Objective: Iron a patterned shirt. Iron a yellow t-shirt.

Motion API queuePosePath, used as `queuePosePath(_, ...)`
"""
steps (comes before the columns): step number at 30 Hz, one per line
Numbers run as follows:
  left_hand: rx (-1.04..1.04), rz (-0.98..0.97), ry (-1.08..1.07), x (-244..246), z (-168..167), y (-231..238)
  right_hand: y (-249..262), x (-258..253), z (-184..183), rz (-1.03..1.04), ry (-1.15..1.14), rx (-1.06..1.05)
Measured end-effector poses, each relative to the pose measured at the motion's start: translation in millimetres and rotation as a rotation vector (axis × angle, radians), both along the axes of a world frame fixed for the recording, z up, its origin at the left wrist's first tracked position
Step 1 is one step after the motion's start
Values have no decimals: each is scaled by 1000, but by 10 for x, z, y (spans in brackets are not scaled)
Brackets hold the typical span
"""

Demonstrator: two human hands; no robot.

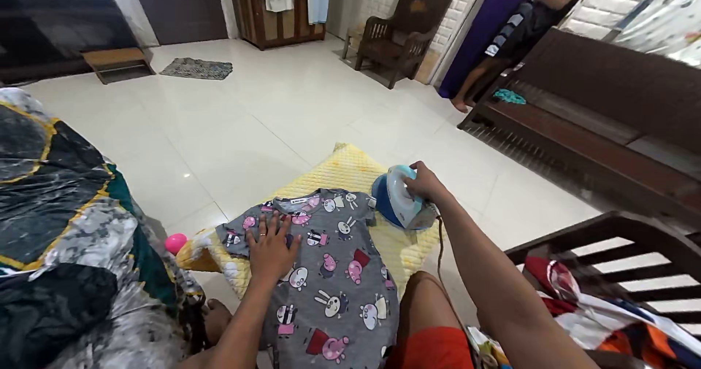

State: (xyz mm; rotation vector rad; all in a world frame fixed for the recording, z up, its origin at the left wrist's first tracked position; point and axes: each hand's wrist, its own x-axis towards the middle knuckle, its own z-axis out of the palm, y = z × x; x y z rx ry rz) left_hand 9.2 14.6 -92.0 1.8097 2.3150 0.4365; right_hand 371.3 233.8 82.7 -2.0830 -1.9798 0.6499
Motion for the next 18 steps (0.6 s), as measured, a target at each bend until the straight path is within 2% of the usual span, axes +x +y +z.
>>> queuePosePath(10, 4, -6, 28, -11, 9, 8, 11, 197, -163, -19, 49, -15)
queuePosePath(13, 14, -13, 10, -84, 70, -4, -74, 169, -28, 26, -83, -29)
queuePosePath(15, 84, 3, -38, -213, 170, -34, -244, 14, 164, 24, -198, 63)
queuePosePath(18, 212, 117, -101, -522, 241, -72, -454, -326, 254, 133, -118, 320)
